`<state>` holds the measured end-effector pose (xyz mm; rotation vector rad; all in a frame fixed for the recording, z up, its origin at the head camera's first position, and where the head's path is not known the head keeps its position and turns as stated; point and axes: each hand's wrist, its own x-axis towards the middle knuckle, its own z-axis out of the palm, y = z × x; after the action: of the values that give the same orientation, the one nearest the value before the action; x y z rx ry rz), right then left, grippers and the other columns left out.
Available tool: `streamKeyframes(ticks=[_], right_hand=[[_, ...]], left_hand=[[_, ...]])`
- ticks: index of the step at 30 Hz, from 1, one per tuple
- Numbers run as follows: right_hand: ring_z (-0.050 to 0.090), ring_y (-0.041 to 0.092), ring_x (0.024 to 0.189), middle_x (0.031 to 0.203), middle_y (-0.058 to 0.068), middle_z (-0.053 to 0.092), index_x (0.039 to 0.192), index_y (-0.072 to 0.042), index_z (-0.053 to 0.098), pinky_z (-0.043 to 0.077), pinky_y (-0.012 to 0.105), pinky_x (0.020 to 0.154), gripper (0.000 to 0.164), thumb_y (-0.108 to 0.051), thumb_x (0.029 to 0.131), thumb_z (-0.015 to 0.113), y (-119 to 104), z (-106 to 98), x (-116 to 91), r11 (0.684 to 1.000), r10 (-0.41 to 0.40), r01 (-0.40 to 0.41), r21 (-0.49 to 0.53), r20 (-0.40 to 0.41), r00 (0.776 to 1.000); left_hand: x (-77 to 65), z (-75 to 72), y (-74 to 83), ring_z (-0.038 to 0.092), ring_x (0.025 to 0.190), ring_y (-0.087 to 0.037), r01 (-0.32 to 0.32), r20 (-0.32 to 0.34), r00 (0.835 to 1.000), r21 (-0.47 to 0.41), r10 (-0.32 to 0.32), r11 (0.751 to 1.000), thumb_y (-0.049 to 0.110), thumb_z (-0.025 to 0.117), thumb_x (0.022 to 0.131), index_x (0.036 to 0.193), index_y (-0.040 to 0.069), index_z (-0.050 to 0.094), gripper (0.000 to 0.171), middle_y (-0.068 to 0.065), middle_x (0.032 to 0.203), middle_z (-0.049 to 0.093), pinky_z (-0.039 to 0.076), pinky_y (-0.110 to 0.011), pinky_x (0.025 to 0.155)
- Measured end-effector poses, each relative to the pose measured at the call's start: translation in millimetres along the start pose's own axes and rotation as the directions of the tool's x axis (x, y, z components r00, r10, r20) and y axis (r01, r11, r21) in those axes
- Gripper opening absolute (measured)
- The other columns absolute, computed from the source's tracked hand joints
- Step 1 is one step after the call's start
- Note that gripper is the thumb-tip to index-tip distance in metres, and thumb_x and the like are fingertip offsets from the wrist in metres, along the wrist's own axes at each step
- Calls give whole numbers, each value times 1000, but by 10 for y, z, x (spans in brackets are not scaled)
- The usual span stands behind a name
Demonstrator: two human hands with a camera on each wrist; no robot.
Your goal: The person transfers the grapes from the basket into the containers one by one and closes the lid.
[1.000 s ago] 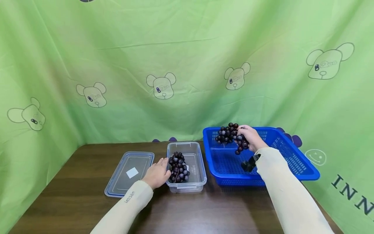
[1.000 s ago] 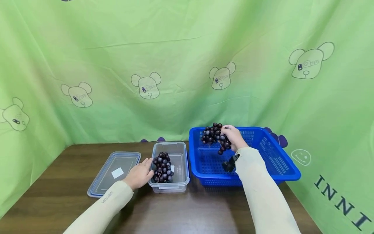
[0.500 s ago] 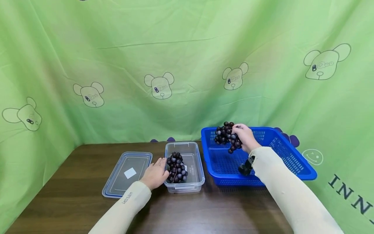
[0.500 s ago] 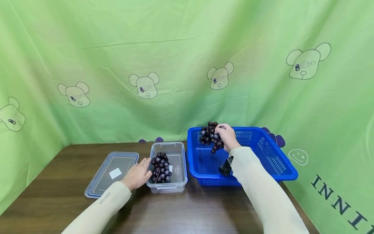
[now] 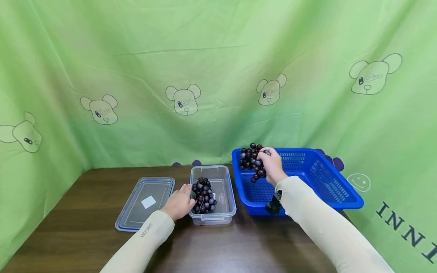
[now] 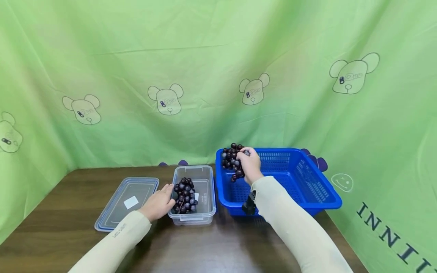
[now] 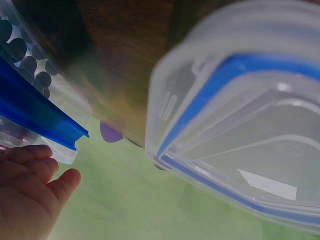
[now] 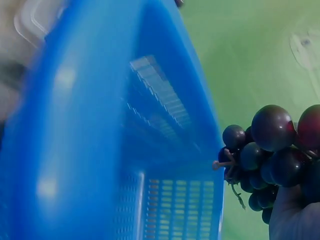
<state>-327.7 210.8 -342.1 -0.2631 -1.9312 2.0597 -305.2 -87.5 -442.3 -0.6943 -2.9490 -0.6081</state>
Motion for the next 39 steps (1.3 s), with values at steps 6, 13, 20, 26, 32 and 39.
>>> streamKeyframes(ticks=[6, 13, 20, 26, 32, 39], right_hand=[[54, 7, 55, 87, 2, 54, 97, -7, 53, 45, 22, 45, 21, 2, 78, 52, 42, 192, -102, 999, -1, 0, -47, -9, 1000], [52, 8, 63, 94, 5, 53, 95, -6, 55, 45, 21, 50, 21, 1, 76, 53, 13, 316, -140, 996, -40, 36, -81, -48, 998], [52, 9, 66, 96, 8, 55, 96, -4, 56, 45, 20, 53, 23, 2, 74, 53, -51, 507, -188, 992, -91, 88, -91, -25, 996], [52, 11, 68, 101, 11, 56, 96, -2, 56, 45, 21, 52, 24, 3, 73, 54, -76, 677, -260, 993, -94, 93, -78, -13, 995], [51, 16, 78, 102, 11, 57, 93, -4, 57, 44, 23, 57, 23, 2, 72, 54, -40, 823, -327, 991, -105, 103, -86, -25, 994], [52, 20, 83, 103, 12, 59, 93, -4, 59, 44, 25, 61, 23, 0, 71, 55, 81, 954, -389, 987, -118, 114, -112, -28, 993]], left_hand=[[0, -7, -10, 31, 138, -38, 11, 11, 1000, 7, -11, 1000, 20, 44, 92, 139, -14, 37, 59, -26, 145, 38, 27, -52, 110], [3, -31, 13, 29, 138, -38, 16, 35, 999, 26, -17, 1000, 21, 43, 92, 140, -14, 36, 60, -26, 146, 37, 26, -53, 110], [12, -36, 11, 30, 138, -37, 22, 30, 999, 44, -23, 999, 21, 44, 92, 140, -13, 36, 59, -25, 146, 38, 26, -52, 110], [-2, -19, 9, 31, 138, -37, 17, 24, 1000, 43, -18, 999, 22, 43, 93, 139, -14, 36, 59, -25, 145, 39, 26, -52, 110], [4, 0, 3, 32, 138, -37, 15, 16, 1000, 52, -16, 999, 22, 43, 93, 139, -14, 37, 59, -26, 145, 39, 27, -52, 110], [-3, -19, 7, 31, 138, -36, 27, 22, 999, 39, -28, 999, 21, 43, 92, 139, -13, 36, 59, -25, 145, 39, 26, -52, 110]])
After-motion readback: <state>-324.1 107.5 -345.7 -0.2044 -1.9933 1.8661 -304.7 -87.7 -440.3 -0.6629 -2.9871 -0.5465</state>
